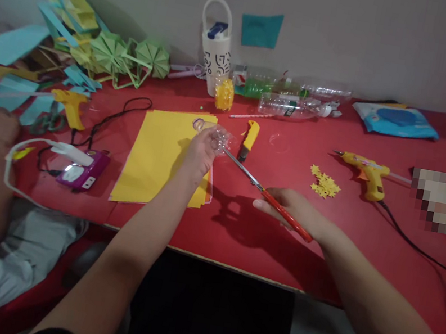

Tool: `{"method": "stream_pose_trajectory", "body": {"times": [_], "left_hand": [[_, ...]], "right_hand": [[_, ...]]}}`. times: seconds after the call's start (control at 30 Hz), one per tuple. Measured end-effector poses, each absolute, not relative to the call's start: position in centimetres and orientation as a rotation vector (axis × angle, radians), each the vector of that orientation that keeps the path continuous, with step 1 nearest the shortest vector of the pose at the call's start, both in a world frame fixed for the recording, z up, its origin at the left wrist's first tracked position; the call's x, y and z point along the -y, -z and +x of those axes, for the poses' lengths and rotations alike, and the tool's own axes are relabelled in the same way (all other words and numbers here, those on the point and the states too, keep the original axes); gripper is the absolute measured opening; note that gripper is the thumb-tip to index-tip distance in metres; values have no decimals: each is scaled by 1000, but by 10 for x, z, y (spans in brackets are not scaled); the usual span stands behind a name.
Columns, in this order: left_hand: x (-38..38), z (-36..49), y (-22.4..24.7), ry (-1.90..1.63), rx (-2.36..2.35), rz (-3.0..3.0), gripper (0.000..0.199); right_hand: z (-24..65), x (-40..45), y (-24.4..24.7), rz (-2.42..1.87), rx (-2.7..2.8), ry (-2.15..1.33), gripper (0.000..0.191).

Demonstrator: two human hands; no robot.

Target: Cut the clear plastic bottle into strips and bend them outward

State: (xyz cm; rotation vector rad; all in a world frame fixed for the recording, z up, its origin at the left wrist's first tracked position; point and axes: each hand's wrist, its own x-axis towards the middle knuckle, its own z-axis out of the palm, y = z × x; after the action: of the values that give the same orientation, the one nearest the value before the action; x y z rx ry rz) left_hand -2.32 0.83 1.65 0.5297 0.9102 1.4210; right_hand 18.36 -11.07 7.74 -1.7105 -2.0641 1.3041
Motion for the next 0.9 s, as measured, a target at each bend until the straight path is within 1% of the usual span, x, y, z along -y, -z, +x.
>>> {"method": "stream_pose_trajectory", "body": {"times": [0.23, 0.37, 0.53, 0.77, 0.9], "left_hand": [[-1, -18, -19, -1444, -972, 594, 8], [1, -16, -18, -1460, -919, 627, 8], [3, -14, -21, -1464, -853, 634, 16], [8, -12, -28, -1464, -853, 651, 16], [10, -12, -29, -1461, -820, 662, 23]], "right_hand": [[184, 110, -67, -1668, 1956, -1396, 61], [183, 112, -61, -1613, 1920, -1462, 57], [181, 115, -63, -1570, 1794, -1586, 52], [180, 114, -64, -1563, 1708, -1632, 53], [178, 115, -64, -1555, 1697, -1655, 53]]}}
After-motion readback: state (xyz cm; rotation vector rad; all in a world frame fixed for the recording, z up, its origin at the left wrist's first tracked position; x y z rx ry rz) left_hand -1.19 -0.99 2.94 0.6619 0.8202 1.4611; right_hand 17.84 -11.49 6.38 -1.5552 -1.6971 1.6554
